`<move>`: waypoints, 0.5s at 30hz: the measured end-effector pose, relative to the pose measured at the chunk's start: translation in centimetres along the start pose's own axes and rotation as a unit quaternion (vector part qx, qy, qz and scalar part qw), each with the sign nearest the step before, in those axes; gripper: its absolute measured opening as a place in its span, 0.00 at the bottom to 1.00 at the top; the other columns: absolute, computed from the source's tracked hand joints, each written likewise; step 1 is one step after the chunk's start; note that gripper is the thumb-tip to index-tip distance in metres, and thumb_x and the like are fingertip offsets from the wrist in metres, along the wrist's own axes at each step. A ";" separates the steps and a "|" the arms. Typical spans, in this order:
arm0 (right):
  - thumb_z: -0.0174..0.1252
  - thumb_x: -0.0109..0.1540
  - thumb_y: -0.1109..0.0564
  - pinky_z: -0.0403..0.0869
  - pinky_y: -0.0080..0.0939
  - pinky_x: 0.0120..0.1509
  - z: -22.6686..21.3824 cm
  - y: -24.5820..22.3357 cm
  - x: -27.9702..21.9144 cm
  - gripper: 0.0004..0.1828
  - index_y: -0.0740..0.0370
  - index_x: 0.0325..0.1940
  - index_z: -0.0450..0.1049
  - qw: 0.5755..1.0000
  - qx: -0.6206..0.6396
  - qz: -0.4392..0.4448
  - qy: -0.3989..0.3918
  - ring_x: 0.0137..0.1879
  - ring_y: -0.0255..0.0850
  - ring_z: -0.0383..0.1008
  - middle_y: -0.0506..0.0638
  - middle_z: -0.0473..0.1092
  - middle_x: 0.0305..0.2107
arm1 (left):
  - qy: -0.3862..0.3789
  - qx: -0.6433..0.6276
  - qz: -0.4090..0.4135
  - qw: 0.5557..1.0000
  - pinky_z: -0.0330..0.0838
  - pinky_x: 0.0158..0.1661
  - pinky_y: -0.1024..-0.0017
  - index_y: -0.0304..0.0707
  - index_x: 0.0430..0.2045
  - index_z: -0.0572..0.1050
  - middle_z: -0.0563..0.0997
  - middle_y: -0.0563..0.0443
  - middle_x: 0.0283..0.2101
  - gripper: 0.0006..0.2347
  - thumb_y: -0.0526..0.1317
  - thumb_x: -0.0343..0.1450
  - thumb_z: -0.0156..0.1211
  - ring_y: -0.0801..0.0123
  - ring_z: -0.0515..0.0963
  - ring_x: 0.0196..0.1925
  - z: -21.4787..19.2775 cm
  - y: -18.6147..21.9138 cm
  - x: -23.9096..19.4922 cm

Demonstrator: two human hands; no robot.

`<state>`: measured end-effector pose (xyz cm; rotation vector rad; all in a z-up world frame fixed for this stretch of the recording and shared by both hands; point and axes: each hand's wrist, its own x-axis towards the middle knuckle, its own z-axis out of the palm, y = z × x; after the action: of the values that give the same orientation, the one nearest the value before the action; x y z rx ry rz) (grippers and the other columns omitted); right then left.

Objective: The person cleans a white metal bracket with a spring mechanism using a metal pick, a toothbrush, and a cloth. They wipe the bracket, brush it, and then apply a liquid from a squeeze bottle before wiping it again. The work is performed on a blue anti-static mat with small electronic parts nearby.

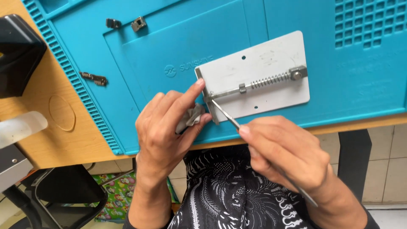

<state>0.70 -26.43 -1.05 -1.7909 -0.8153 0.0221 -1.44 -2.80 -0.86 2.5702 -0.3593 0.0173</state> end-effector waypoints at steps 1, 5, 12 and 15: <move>0.48 0.67 0.61 0.79 0.49 0.44 -0.1 0.0 0.1 0.16 0.82 0.47 0.72 1.000 0.003 0.003 0.000 0.39 0.56 0.78 0.65 0.72 0.34 | -0.004 0.000 -0.002 1.000 0.65 0.38 0.63 0.34 0.62 0.70 0.75 0.49 0.36 0.18 0.43 0.80 0.60 0.59 0.67 0.32 0.0 -0.1 0.1; 0.51 0.66 0.63 0.80 0.48 0.47 -0.6 0.2 0.2 0.14 0.81 0.49 0.71 0.999 0.015 0.034 -0.032 0.42 0.59 0.78 0.65 0.73 0.37 | -0.019 -0.002 -0.012 1.000 0.64 0.36 0.64 0.33 0.60 0.72 0.77 0.49 0.37 0.18 0.42 0.78 0.63 0.59 0.67 0.31 -0.1 -0.2 0.3; 0.51 0.65 0.67 0.82 0.46 0.43 -0.1 1.7 1.1 0.10 0.80 0.45 0.72 0.997 -0.046 -0.035 -0.045 0.40 0.57 0.80 0.66 0.75 0.35 | -0.036 0.007 -0.020 0.999 0.60 0.32 0.65 0.33 0.56 0.74 0.79 0.50 0.35 0.16 0.43 0.78 0.59 0.61 0.65 0.29 -0.1 -0.1 0.7; 0.54 0.64 0.67 0.82 0.46 0.47 -1.0 1.3 1.0 0.12 0.81 0.49 0.70 0.997 0.011 0.019 -0.077 0.43 0.58 0.78 0.66 0.74 0.39 | -0.040 0.002 -0.024 0.999 0.61 0.33 0.65 0.32 0.56 0.74 0.78 0.51 0.35 0.16 0.43 0.78 0.59 0.61 0.66 0.29 -0.2 -0.1 0.7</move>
<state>2.54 -26.93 -1.36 -1.8004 -0.8870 0.1951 -0.74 -2.84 -0.69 2.5872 -0.3286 -0.1029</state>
